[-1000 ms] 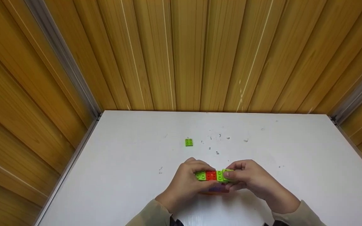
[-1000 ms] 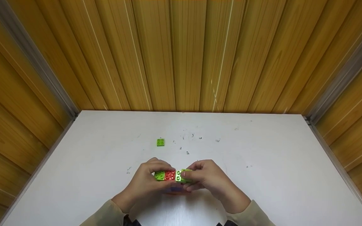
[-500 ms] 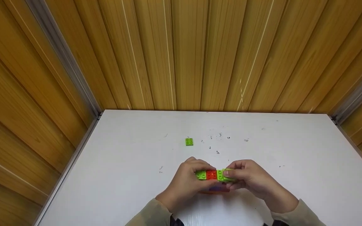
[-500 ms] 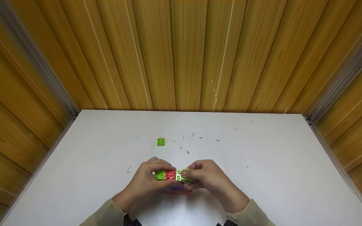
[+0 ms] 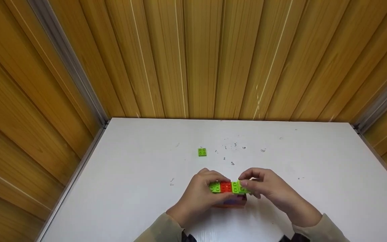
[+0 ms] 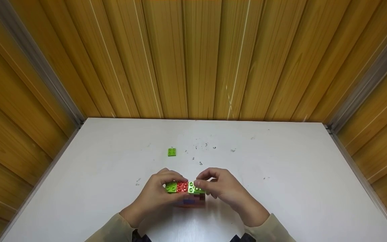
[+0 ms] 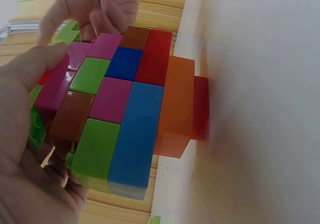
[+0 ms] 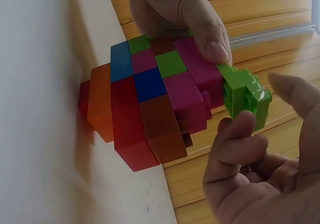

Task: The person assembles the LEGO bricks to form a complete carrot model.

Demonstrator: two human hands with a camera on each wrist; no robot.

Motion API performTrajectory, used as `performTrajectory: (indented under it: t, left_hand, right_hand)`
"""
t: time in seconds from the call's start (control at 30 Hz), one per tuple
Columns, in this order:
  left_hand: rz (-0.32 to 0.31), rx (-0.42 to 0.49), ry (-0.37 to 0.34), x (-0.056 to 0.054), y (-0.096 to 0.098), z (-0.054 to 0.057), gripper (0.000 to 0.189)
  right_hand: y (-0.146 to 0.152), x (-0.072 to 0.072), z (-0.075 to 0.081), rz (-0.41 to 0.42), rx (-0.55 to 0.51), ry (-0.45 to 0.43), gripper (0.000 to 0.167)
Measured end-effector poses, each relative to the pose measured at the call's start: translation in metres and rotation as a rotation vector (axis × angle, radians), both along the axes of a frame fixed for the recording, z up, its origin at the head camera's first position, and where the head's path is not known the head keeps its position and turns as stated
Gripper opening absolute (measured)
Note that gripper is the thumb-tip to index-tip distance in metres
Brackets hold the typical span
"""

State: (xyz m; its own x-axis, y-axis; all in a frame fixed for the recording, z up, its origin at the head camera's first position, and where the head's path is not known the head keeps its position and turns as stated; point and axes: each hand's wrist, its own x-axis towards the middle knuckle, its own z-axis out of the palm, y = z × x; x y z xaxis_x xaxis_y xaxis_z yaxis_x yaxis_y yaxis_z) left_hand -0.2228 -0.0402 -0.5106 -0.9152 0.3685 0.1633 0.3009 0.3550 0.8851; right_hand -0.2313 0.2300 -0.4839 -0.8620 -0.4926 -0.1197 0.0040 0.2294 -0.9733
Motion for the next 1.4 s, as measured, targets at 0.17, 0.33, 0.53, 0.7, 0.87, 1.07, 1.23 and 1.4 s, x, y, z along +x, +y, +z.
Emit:
performTrajectory:
  t: [0.17,0.33,0.53,0.7,0.87,1.07,1.23,1.4]
  left_hand:
    - [0.0,-0.021,-0.001,0.001,0.0,0.0,0.032]
    - [-0.001,-0.036,0.011,0.001,0.0,-0.001,0.033]
    - [-0.025,-0.025,0.019,-0.001,0.003,-0.003,0.035]
    - [-0.032,0.035,0.033,-0.006,-0.008,0.0,0.029]
    - [0.038,0.145,-0.04,-0.027,-0.029,0.001,0.031]
    - [0.189,0.026,-0.115,-0.078,-0.045,-0.003,0.039]
    - [0.272,-0.076,-0.269,-0.111,-0.05,-0.01,0.04]
    - [0.274,-0.16,-0.318,-0.131,-0.049,-0.016,0.046]
  right_hand:
    - [0.0,0.004,-0.013,0.029,0.073,0.336,0.041]
    - [-0.005,0.008,-0.021,-0.009,0.094,0.407,0.037]
    - [-0.006,0.009,-0.024,-0.058,0.126,0.41,0.033]
    - [-0.007,0.01,-0.025,-0.068,0.155,0.414,0.031]
    - [-0.009,0.01,-0.024,-0.079,0.182,0.381,0.033]
    - [-0.009,0.011,-0.025,-0.08,0.167,0.35,0.033]
    - [-0.009,0.01,-0.026,-0.063,0.15,0.379,0.032]
    - [-0.009,0.008,-0.025,-0.049,0.142,0.402,0.031]
